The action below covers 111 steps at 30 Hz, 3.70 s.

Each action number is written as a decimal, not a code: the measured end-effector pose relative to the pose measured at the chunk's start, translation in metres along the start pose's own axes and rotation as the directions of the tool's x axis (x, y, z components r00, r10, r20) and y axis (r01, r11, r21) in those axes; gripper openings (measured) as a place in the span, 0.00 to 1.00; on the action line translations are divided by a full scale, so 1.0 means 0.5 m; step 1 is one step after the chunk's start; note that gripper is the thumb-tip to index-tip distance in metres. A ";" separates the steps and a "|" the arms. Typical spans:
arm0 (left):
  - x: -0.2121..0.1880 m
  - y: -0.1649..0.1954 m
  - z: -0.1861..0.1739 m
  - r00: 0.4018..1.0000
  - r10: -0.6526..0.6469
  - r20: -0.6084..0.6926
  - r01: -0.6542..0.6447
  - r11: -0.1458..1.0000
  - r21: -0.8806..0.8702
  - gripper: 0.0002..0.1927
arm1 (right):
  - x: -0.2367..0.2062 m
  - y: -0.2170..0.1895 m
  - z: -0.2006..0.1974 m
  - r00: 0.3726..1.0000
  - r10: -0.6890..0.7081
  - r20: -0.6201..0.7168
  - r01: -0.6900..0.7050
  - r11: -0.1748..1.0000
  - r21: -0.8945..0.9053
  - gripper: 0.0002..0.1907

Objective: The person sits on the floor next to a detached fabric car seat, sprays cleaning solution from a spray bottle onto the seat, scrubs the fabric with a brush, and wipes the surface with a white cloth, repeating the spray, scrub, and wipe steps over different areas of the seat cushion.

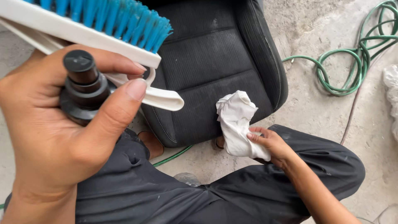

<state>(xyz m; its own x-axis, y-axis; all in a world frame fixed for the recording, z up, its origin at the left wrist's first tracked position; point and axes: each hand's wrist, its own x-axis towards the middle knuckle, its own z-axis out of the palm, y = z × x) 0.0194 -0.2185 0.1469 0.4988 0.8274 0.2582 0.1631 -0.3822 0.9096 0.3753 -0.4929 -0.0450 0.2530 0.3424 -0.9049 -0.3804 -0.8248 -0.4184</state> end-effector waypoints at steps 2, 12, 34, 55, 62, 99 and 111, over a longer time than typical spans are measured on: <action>0.000 0.007 0.003 0.999 -0.034 0.003 0.034 0.998 -0.056 0.06 | -0.010 -0.003 -0.013 0.997 0.031 0.073 -0.033 0.999 0.032 0.15; 0.004 0.007 0.012 0.998 -0.041 0.057 0.042 0.999 -0.015 0.08 | -0.129 -0.001 -0.055 0.780 -0.572 -0.255 0.604 0.794 0.065 0.19; 0.011 0.003 0.004 0.996 0.088 0.011 -0.089 0.995 0.038 0.07 | 0.155 -0.077 0.251 0.281 -0.947 0.152 0.446 -0.011 -0.895 0.29; 0.021 -0.064 -0.024 0.982 -0.187 0.011 0.183 0.973 0.142 0.13 | 0.525 -0.410 0.214 0.376 -0.923 0.085 0.360 0.061 -0.931 0.28; 0.022 -0.055 -0.039 0.987 -0.158 -0.015 0.159 0.980 0.118 0.12 | 0.538 -0.465 0.230 0.454 -0.891 0.016 0.280 0.125 -0.952 0.24; 0.064 0.026 0.014 0.982 0.063 -0.175 -0.105 0.965 -0.241 0.06 | 0.358 -0.306 0.438 0.139 -0.803 0.579 0.923 -0.107 -0.370 0.24; 0.030 0.009 -0.029 0.967 -0.028 -0.254 -0.030 0.975 -0.221 0.06 | 0.239 -0.272 0.169 0.527 -0.756 0.387 0.195 0.552 0.811 0.25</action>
<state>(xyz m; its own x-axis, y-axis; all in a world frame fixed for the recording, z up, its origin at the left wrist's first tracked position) 0.0152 -0.2019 0.1598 0.2614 0.9152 0.3068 -0.0439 -0.3062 0.9509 0.3819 -0.3017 -0.1026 0.0764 0.9786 -0.1910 -0.8817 -0.0232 -0.4712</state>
